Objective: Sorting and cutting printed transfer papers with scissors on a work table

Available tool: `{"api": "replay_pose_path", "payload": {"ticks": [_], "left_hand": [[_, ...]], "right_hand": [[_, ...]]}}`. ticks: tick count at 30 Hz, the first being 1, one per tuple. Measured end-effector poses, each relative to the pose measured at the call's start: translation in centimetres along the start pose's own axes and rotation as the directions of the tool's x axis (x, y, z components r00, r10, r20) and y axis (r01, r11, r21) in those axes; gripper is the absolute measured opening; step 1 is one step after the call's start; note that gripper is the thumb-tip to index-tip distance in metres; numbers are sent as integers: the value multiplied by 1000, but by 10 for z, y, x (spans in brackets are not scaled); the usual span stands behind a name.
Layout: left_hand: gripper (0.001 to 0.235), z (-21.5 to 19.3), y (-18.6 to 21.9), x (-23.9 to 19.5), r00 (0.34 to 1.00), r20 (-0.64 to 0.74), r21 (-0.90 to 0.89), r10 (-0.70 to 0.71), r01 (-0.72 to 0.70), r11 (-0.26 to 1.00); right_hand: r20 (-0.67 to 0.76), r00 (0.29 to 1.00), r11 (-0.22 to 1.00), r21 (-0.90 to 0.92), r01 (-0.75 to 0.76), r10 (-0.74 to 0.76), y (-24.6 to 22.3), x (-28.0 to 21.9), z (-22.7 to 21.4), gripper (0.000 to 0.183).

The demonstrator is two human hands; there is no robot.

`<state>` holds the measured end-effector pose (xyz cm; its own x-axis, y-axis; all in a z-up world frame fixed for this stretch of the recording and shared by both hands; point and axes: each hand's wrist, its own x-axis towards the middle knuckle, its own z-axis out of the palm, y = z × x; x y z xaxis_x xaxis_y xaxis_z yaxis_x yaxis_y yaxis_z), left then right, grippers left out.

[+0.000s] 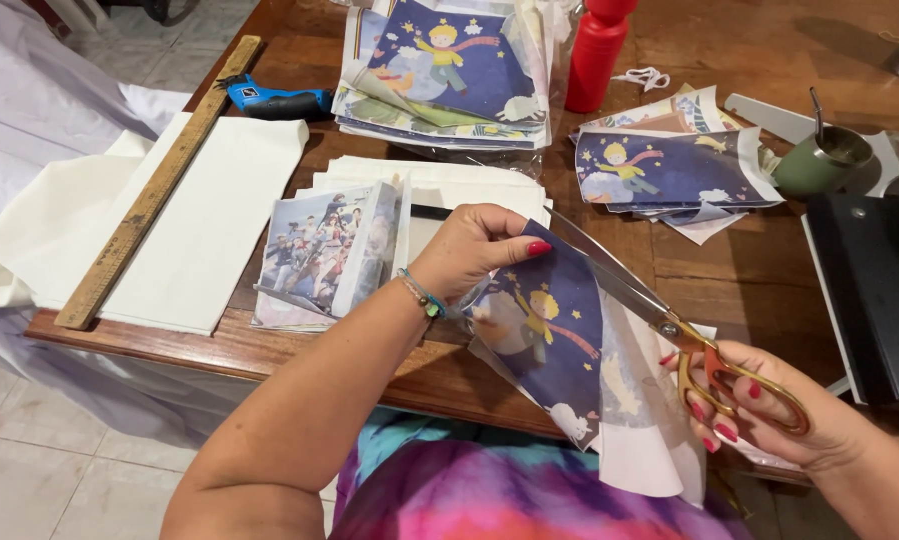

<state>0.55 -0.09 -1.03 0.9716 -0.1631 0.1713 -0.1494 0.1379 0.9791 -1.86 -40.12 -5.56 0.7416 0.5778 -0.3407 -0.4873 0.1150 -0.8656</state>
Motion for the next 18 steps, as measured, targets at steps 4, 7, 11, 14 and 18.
{"api": "replay_pose_path", "payload": {"ticks": [4,7,11,14,18], "left_hand": [[15,-2,-3,0,1000,17,-5,-17,17,1000],[17,-1,-2,0,999,26,-5,-21,21,1000],[17,0,2,-2,998,49,-43,-27,29,999],[13,-3,-4,1,998,54,-11,-41,42,999],[12,-2,-2,0,997,64,-55,-44,47,997]], "right_hand": [[90,994,994,-91,66,-58,-9,-1,11,91],[102,992,991,-104,84,-73,-12,-1,16,94],[113,989,977,-182,114,-94,-15,1,12,92],[87,992,979,-173,105,-91,-13,1,5,96],[81,994,990,-118,77,-68,-6,4,-3,92]]}}
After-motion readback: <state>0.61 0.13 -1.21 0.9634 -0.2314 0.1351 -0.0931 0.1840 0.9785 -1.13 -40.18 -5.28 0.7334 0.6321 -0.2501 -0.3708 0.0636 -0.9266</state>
